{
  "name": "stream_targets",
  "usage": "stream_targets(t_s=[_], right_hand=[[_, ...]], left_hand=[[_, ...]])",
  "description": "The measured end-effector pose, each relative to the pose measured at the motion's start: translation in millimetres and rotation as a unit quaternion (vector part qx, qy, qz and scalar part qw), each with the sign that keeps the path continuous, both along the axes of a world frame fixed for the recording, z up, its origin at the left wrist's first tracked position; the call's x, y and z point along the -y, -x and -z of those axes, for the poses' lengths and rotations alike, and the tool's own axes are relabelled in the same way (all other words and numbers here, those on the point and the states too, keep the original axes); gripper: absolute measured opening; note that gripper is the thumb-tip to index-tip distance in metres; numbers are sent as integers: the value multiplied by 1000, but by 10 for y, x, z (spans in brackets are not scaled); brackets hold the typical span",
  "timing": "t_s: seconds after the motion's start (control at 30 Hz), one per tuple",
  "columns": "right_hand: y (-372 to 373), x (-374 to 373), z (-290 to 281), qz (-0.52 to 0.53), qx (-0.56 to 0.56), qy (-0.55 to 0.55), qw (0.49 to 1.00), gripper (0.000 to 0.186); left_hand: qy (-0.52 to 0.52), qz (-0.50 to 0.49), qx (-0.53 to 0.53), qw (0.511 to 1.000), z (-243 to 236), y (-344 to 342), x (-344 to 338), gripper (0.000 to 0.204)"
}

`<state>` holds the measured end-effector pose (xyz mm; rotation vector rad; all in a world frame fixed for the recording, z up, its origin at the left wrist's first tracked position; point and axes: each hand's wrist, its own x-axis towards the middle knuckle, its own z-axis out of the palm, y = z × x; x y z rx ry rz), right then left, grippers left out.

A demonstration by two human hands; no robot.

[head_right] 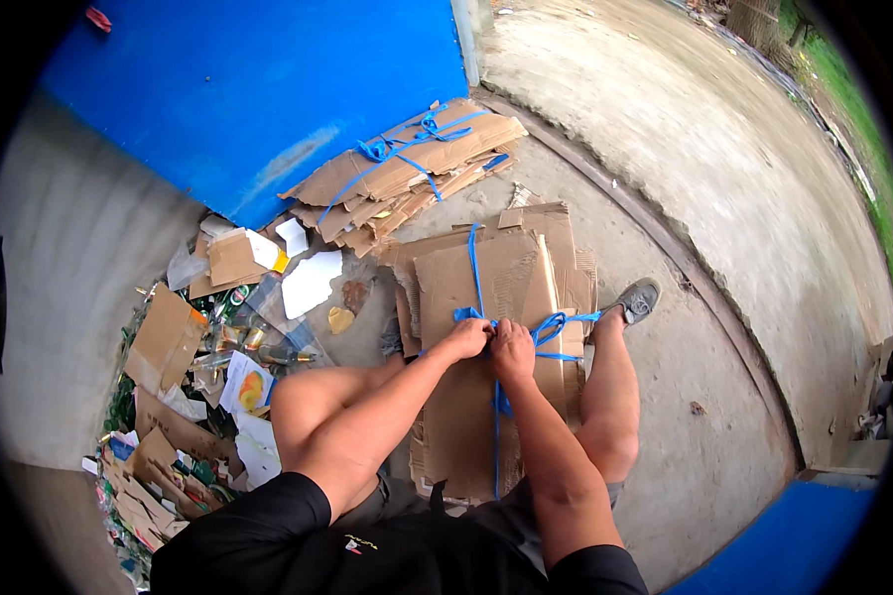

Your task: The person gathers sheets of cardboard from a pile, stacks them together, and ties them into a bundle with blue plastic twine.

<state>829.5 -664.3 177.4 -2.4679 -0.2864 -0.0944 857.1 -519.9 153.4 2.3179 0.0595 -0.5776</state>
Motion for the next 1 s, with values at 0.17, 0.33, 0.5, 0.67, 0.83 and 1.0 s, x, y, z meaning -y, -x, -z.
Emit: stream_targets(t_s=[0.17,0.33,0.5,0.67,0.83,1.0], right_hand=[[15,-2,1,-16,26,13,999,7],[15,29,-77,-18,-6,33,999,10],[10,43,-101,8,-24,67,997,9],[-21,-15,-244,2,-27,103,994,10],[11,103,-252,-11,-87,136,987,12],[96,177,-205,-15,-118,112,987,19]], left_hand=[[82,11,98,992,71,106,-35,25],[77,93,34,992,-13,-43,-207,26],[7,85,71,994,-179,10,-102,22],[-35,90,148,984,-70,65,-105,14],[-46,86,143,985,10,89,-247,17],[-55,65,129,988,-46,146,-289,15]])
